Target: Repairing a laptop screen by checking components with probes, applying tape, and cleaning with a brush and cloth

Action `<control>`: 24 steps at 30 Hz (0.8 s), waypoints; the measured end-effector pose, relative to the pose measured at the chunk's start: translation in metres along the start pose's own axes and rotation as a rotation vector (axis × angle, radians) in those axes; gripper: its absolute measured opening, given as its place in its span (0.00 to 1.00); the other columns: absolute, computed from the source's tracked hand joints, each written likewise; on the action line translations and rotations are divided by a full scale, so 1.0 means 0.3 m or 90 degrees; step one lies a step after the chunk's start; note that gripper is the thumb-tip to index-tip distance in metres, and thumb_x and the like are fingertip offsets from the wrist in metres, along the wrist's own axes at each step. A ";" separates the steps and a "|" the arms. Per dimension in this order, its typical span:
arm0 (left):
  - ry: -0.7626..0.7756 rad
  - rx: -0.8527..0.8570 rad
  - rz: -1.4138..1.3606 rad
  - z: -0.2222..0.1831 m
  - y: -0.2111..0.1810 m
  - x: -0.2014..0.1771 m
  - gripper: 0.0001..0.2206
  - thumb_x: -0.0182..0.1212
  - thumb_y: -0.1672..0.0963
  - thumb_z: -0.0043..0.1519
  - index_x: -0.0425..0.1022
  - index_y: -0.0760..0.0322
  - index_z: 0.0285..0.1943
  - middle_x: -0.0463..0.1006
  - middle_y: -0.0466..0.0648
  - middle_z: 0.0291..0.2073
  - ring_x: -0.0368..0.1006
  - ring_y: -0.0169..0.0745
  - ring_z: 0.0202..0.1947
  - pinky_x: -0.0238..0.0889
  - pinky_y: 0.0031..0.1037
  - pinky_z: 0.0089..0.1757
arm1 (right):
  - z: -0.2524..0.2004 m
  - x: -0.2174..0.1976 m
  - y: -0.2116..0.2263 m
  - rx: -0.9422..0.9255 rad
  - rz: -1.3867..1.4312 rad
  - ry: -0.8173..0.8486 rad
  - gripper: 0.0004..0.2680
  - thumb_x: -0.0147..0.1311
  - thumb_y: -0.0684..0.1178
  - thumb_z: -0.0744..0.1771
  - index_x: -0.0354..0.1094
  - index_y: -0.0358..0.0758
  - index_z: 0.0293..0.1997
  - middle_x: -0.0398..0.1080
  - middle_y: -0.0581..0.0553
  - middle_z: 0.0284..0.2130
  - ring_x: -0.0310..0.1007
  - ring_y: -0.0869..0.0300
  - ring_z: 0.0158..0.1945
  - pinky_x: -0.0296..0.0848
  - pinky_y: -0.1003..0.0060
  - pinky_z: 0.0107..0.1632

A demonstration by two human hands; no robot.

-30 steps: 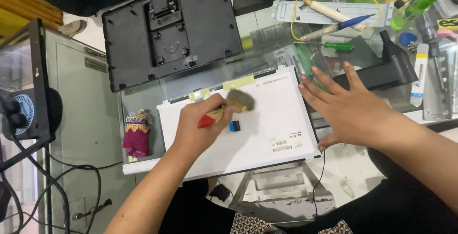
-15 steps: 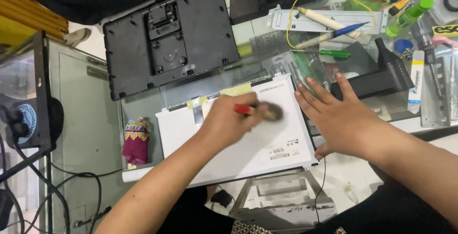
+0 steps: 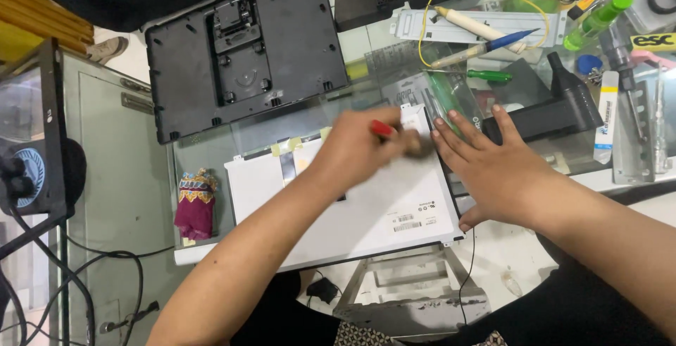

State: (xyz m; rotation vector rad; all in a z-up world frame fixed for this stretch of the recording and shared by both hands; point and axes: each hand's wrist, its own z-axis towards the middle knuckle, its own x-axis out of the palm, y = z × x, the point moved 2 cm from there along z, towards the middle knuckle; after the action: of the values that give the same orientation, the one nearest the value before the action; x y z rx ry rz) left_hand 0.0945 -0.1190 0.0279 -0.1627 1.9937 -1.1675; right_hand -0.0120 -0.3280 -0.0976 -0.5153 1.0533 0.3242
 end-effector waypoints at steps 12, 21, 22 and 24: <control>0.095 -0.065 0.026 -0.029 -0.034 0.031 0.16 0.68 0.53 0.63 0.66 0.53 0.24 0.74 0.41 0.15 0.70 0.31 0.18 0.61 0.24 0.29 | -0.024 0.039 0.007 0.017 0.000 0.002 0.72 0.42 0.95 0.32 0.27 0.36 0.79 0.27 0.42 0.80 0.19 0.51 0.86 0.26 0.29 0.73; -0.106 0.207 0.134 0.047 0.047 0.004 0.09 0.63 0.55 0.63 0.69 0.58 0.33 0.85 0.45 0.29 0.79 0.43 0.26 0.66 0.33 0.30 | 0.135 -0.136 0.000 0.052 0.079 0.726 0.58 0.66 0.87 0.58 0.15 0.38 0.77 0.13 0.42 0.78 0.07 0.47 0.79 0.22 0.21 0.69; -0.103 0.212 0.135 0.029 0.031 0.008 0.09 0.63 0.55 0.63 0.69 0.58 0.33 0.85 0.45 0.29 0.79 0.43 0.26 0.66 0.33 0.30 | 0.074 -0.059 -0.001 0.059 0.079 0.727 0.58 0.66 0.87 0.58 0.15 0.38 0.77 0.13 0.42 0.78 0.07 0.47 0.79 0.22 0.21 0.69; 0.154 0.145 0.050 -0.014 0.017 0.048 0.14 0.69 0.56 0.62 0.66 0.55 0.27 0.72 0.39 0.20 0.65 0.30 0.24 0.59 0.22 0.33 | -0.016 0.036 0.003 0.023 -0.019 0.002 0.73 0.41 0.96 0.32 0.25 0.36 0.80 0.26 0.42 0.79 0.19 0.50 0.84 0.24 0.29 0.72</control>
State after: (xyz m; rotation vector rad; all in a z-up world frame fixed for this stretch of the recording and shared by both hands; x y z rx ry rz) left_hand 0.0834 -0.1200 0.0166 0.1797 2.0321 -1.4055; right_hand -0.0109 -0.3298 -0.1094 -0.4986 1.0521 0.2766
